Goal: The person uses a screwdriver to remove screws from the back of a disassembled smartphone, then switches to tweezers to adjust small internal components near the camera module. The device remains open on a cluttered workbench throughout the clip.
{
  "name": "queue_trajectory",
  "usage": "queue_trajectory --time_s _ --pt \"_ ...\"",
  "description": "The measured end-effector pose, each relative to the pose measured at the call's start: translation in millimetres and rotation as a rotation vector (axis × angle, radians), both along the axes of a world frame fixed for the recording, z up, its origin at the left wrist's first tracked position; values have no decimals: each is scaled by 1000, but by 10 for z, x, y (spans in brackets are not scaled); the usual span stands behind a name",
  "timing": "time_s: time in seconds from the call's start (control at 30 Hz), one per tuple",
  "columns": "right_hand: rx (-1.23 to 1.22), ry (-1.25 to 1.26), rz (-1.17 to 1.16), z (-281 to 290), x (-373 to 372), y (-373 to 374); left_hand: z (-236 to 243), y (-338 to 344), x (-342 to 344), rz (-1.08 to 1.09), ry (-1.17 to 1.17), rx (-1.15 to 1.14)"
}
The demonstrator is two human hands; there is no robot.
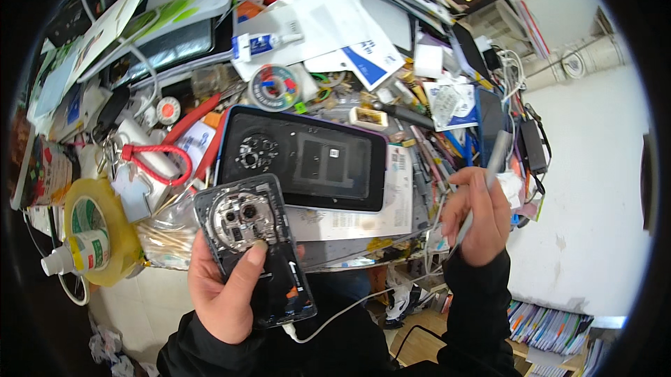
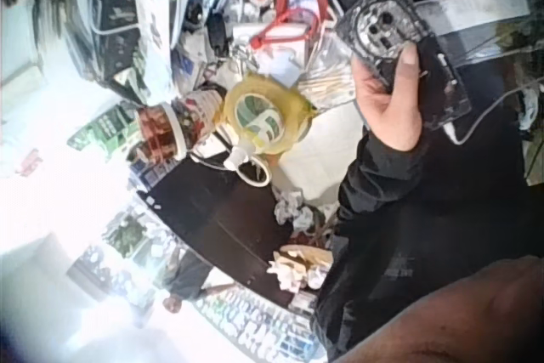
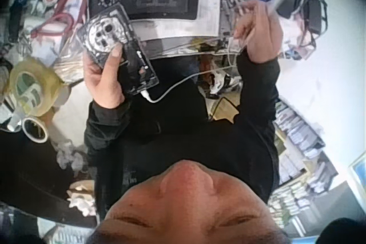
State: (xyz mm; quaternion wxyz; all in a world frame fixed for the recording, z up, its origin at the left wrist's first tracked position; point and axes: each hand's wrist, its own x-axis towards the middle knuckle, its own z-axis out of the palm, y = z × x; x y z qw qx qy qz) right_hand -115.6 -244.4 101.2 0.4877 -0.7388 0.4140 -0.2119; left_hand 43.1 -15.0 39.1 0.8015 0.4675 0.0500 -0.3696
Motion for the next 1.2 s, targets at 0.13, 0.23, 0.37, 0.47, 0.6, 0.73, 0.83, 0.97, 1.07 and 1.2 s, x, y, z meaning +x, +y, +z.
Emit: queue_trajectory --time_s 0.13,0.23,0.37,0.47,0.6,0.73,0.83,0.97,1.07,1.2 --pt "-248 -105 123 -57 -51 -125 -25 10 -31 -20 -19 -9" --pt "-282 -118 93 -93 -16 105 -48 21 -50 20 -25 -7" --pt "-133 -197 136 -143 165 389 -61 -6 -72 61 -36 -9" --pt "-224 -138 322 -183 329 402 -61 -19 -82 77 -37 -8" --pt "-409 -132 465 -218 444 367 -67 -3 -72 60 -39 0" --pt "-425 -140 502 -230 480 362 -66 2 -59 55 -45 40" --pt "-424 -125 510 -236 504 354 -49 15 -45 33 -27 22" --pt "-454 -99 524 -236 531 345 -40 45 -27 -2 -14 -14" --pt "-441 -101 509 -233 539 348 -47 46 -27 0 -15 -27" --pt "-453 -90 521 -228 545 341 -44 40 -18 1 -1 -53"
